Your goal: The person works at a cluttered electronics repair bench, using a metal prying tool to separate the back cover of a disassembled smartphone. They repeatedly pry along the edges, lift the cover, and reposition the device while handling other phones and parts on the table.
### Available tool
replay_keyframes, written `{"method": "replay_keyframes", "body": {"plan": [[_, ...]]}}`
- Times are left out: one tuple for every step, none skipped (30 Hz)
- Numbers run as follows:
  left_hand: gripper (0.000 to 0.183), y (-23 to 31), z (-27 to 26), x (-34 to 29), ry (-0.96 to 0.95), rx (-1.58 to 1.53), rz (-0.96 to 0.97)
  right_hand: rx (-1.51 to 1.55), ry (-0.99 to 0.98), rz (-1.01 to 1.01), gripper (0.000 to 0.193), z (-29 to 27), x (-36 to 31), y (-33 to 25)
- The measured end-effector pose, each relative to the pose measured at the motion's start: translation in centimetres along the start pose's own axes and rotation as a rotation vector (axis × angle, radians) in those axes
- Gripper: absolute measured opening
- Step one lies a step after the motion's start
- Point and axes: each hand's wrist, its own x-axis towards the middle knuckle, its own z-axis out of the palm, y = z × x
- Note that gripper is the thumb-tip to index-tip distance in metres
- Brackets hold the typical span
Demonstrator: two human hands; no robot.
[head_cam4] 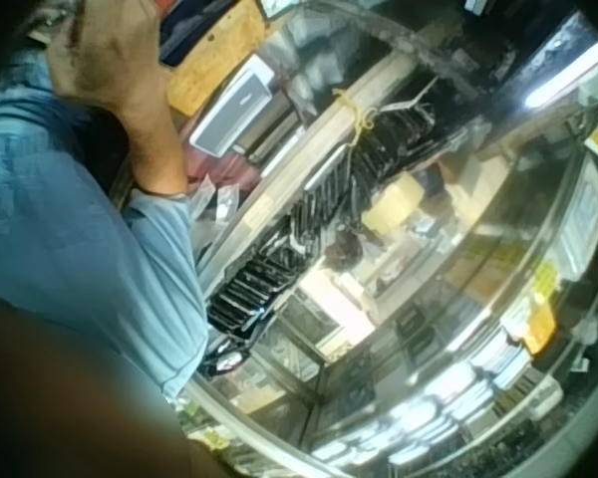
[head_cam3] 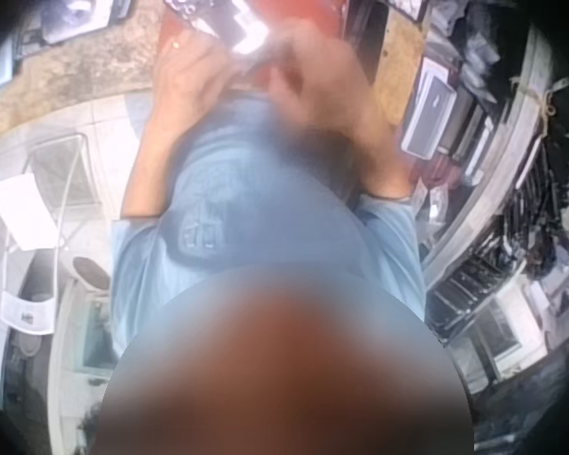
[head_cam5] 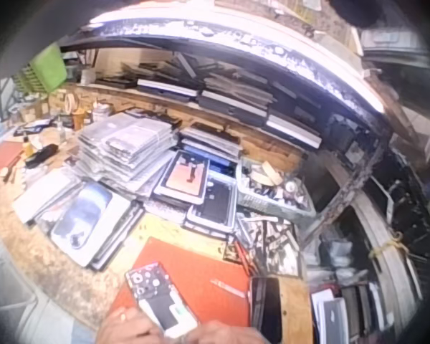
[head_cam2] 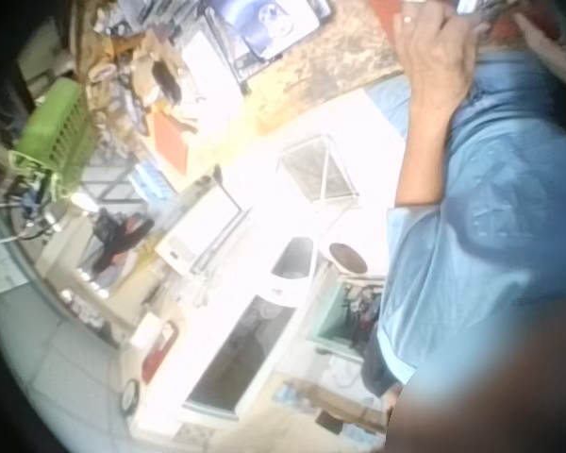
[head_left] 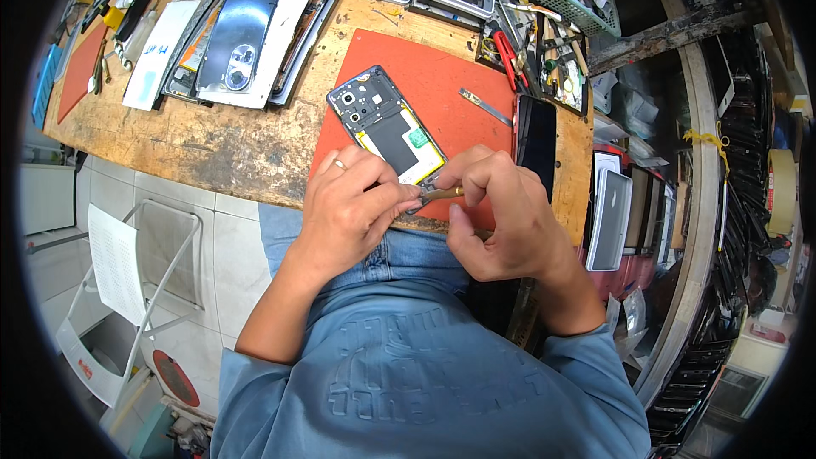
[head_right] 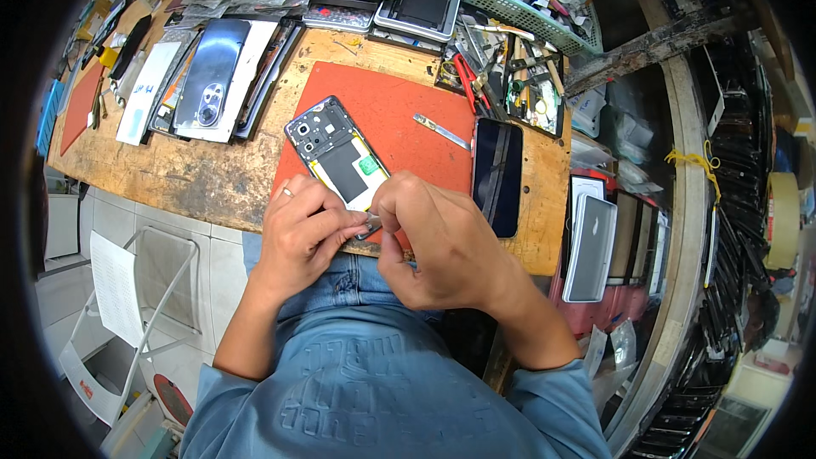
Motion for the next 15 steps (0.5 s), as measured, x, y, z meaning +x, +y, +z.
{"method": "replay_keyframes", "body": {"plan": [[0.014, 0.0, 0.0, 0.0, -0.008, 0.002, 0.002, 0.021, 0.017, -0.009, 0.034, 0.2, 0.2, -0.1], [0.014, 0.0, -0.1, 0.0, -0.015, 0.004, 0.005, 0.042, 0.034, -0.018, 0.034, 0.4, 0.3, -0.1], [0.014, 0.0, -0.1, 0.0, -0.014, -0.004, -0.010, 0.034, 0.058, -0.015, 0.033, 0.5, 0.3, -0.1], [0.013, 0.1, -0.2, 0.1, -0.013, -0.012, -0.024, 0.027, 0.082, -0.013, 0.033, 0.8, 0.2, 0.1], [0.013, 0.1, -0.3, 0.1, -0.011, -0.020, -0.038, 0.020, 0.106, -0.011, 0.033, 1.0, 0.1, 0.2], [0.012, -0.1, -0.5, 0.1, 0.003, -0.034, -0.052, 0.004, 0.110, -0.010, 0.032, 1.0, 0.1, 0.1], [0.011, -0.4, -0.8, 0.0, 0.016, -0.047, -0.068, -0.009, 0.113, -0.008, 0.032, 1.0, 0.2, -0.1], [0.010, -0.7, -1.1, -0.1, 0.029, -0.060, -0.084, -0.023, 0.115, -0.006, 0.031, 1.0, 0.3, -0.2], [0.006, -0.8, -1.2, -0.2, 0.068, -0.138, -0.123, -0.008, 0.106, -0.010, 0.030, 1.3, 0.3, 0.0], [0.007, -0.9, -1.3, -0.3, 0.074, -0.152, -0.145, 0.003, 0.100, -0.013, 0.029, 1.8, 0.2, 0.2], [0.008, -0.9, -1.4, -0.4, 0.079, -0.166, -0.166, 0.013, 0.094, -0.016, 0.028, 2.1, 0.1, 0.3], [0.008, -0.9, -1.5, -0.5, 0.085, -0.180, -0.187, 0.013, 0.096, -0.016, 0.028, 2.2, 0.1, 0.3], [0.009, -0.8, -1.5, -0.6, 0.079, -0.175, -0.178, 0.018, 0.093, -0.016, 0.027, 2.3, 0.1, 0.1], [0.009, -0.7, -1.6, -0.7, 0.073, -0.171, -0.169, 0.023, 0.090, -0.015, 0.027, 2.5, 0.0, 0.0], [0.010, -0.6, -1.6, -0.8, 0.067, -0.167, -0.160, 0.009, 0.087, -0.011, 0.026, 2.6, -0.1, -0.1]]}}
